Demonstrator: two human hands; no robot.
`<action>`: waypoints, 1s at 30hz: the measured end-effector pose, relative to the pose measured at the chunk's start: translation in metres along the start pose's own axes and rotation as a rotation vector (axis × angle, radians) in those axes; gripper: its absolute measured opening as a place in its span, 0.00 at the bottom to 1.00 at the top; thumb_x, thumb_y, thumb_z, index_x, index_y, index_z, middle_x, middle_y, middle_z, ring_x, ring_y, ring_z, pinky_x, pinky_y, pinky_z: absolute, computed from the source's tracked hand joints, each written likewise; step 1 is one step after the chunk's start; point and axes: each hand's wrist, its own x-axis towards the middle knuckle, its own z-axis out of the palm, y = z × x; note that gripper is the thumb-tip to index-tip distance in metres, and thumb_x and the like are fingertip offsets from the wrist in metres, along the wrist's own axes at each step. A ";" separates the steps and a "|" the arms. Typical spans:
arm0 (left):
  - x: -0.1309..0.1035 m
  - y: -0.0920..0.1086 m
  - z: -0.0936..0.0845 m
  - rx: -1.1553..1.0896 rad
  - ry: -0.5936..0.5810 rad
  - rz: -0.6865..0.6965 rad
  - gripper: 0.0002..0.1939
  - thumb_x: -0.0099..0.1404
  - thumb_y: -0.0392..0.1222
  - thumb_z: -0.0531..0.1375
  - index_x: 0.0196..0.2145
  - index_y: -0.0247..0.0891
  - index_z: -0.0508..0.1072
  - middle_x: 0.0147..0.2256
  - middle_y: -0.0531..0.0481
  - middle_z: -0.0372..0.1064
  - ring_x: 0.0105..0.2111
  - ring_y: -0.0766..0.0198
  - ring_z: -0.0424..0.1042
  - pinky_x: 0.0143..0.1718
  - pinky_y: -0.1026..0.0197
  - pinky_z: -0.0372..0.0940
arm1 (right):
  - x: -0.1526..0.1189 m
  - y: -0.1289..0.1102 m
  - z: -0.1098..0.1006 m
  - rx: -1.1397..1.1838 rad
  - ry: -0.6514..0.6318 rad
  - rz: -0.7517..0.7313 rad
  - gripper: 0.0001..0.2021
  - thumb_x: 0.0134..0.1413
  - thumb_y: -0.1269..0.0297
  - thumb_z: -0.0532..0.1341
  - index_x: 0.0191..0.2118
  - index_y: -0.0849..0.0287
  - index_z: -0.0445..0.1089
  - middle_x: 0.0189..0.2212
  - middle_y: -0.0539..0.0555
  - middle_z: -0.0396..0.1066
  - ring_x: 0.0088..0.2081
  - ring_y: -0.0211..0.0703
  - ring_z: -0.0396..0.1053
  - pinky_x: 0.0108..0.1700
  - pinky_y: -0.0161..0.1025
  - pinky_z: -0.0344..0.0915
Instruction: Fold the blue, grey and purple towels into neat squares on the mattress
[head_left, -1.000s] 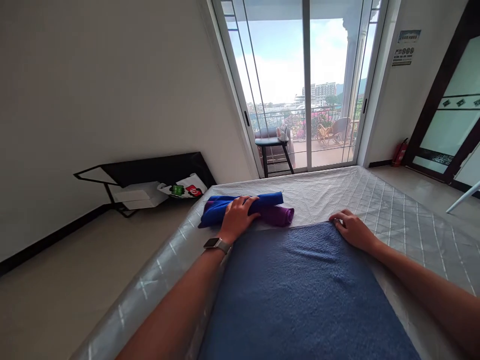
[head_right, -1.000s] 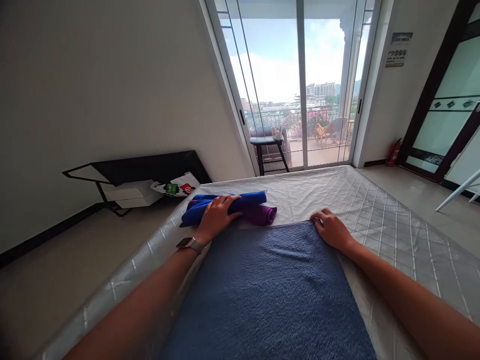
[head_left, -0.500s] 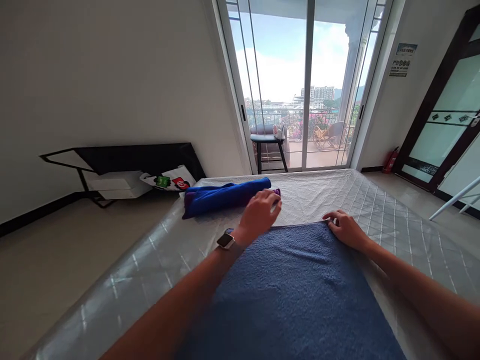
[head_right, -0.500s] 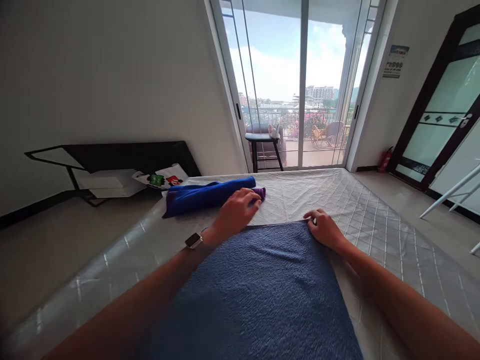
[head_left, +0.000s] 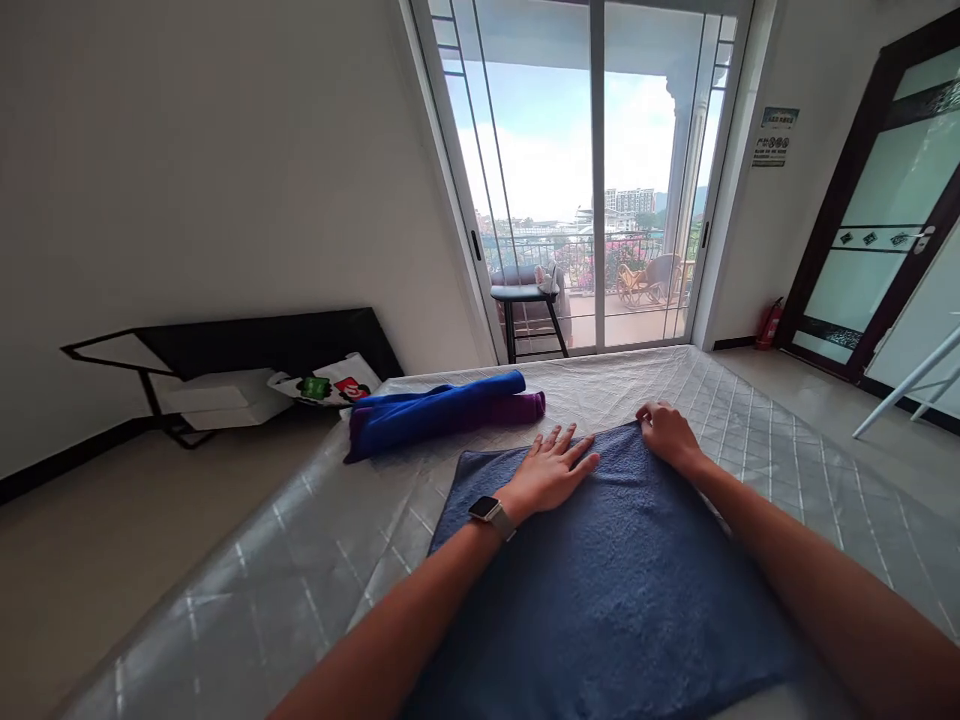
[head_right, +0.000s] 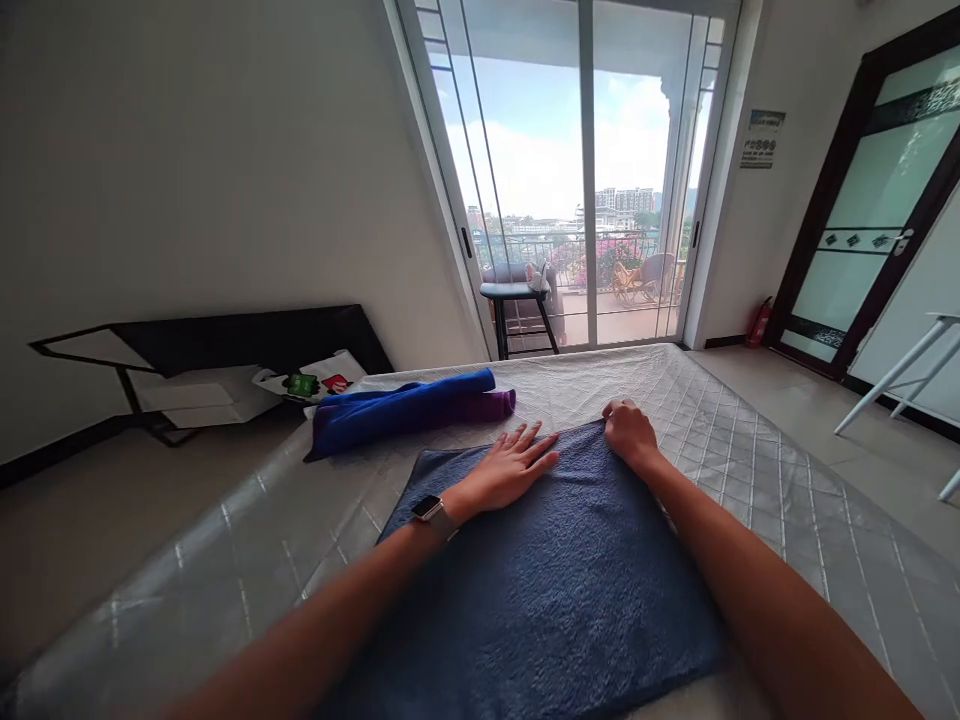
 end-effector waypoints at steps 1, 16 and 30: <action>0.002 -0.007 -0.002 -0.004 -0.012 0.014 0.33 0.73 0.64 0.37 0.68 0.51 0.54 0.71 0.45 0.42 0.70 0.47 0.39 0.67 0.38 0.40 | 0.004 0.000 -0.001 0.004 -0.005 -0.002 0.15 0.62 0.73 0.53 0.46 0.58 0.75 0.46 0.59 0.75 0.45 0.47 0.74 0.45 0.37 0.65; 0.033 0.064 0.005 0.099 0.034 0.153 0.30 0.76 0.53 0.36 0.69 0.38 0.52 0.69 0.41 0.48 0.69 0.52 0.45 0.68 0.45 0.46 | -0.013 0.013 0.022 -0.088 -0.156 -0.277 0.25 0.66 0.67 0.49 0.65 0.67 0.61 0.66 0.64 0.58 0.68 0.52 0.53 0.68 0.48 0.52; -0.084 -0.107 -0.026 0.094 0.061 -0.314 0.37 0.72 0.58 0.36 0.69 0.31 0.50 0.70 0.41 0.45 0.70 0.55 0.41 0.68 0.49 0.44 | -0.008 0.015 0.022 -0.194 -0.142 -0.336 0.29 0.69 0.61 0.40 0.67 0.73 0.55 0.68 0.66 0.53 0.69 0.52 0.48 0.69 0.51 0.49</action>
